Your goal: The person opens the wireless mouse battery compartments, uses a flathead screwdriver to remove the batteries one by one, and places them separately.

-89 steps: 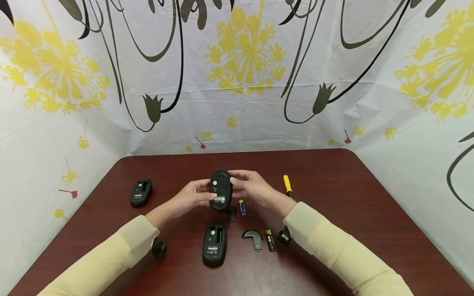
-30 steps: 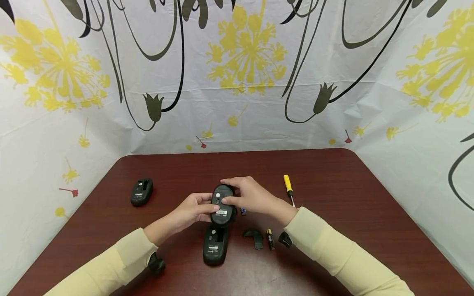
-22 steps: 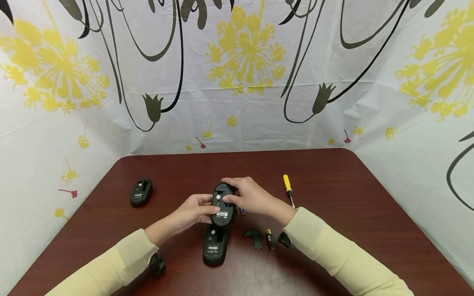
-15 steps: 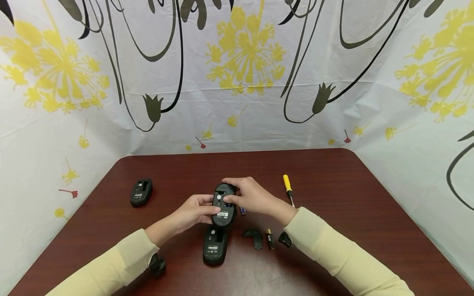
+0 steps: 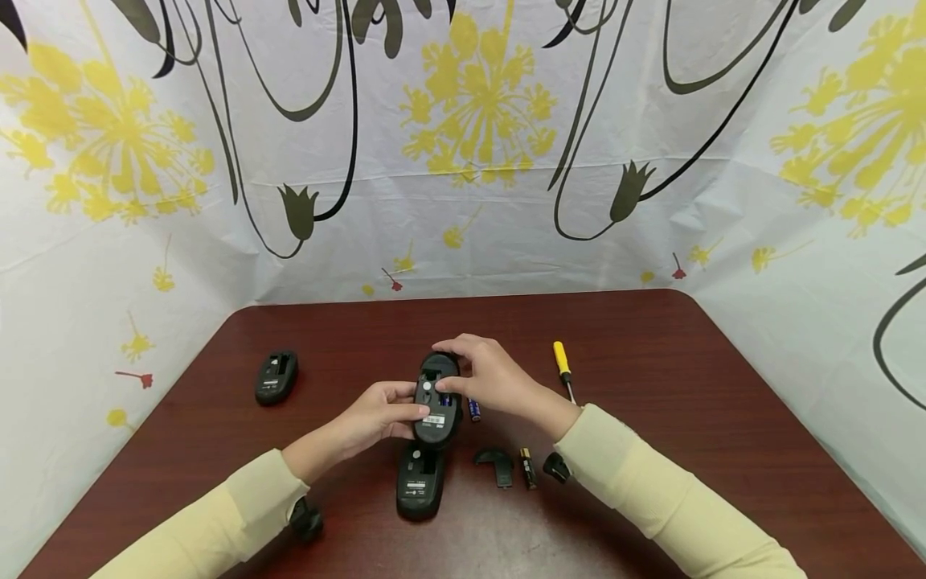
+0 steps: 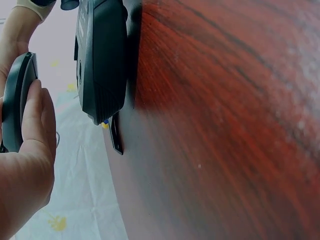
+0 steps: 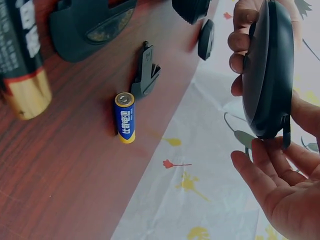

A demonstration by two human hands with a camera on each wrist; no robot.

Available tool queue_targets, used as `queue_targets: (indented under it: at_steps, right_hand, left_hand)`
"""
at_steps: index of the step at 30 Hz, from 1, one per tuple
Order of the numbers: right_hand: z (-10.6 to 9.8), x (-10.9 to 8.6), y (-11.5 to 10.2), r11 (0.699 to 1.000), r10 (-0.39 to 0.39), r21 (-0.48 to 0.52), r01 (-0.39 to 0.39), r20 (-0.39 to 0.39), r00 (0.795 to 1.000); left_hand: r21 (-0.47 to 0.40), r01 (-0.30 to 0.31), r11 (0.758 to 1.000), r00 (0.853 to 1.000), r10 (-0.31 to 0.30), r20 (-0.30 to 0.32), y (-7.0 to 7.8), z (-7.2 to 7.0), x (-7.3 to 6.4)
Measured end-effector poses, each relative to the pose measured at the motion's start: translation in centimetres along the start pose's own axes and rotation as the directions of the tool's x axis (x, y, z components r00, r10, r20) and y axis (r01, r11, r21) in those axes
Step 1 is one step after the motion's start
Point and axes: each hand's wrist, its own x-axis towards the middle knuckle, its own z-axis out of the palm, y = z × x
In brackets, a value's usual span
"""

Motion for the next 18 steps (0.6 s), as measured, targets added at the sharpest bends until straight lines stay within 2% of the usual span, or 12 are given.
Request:
queue_targets:
  at_steps: [4,9,14,18]
  right_hand:
    - [-0.1,0.2,0.0,0.999,0.003,0.041,-0.002,-0.024,1.0]
    - [-0.4,0.5,0.1,0.983,0.079,0.169,-0.07,-0.048,0.996]
    - [-1.1,0.9,0.2,0.933,0.173,0.328,-0.145,-0.057,0.983]
    - [-1.6,1.3,0.4,0.876,0.235,0.445,-0.187,-0.054,0.971]
  left_hand:
    - [-0.012,0.003,1.0,1.0,-0.003,-0.005,0.0,0.0,0.0]
    - [-0.021,0.001,1.0,1.0,-0.001,-0.003,-0.1,-0.1,-0.1]
    - [-0.018,0.0,1.0,1.0,0.0,-0.006,-0.2,-0.2,-0.1]
    - [-0.018,0.004,1.0,1.0,-0.004,-0.01,-0.1,-0.2,-0.1]
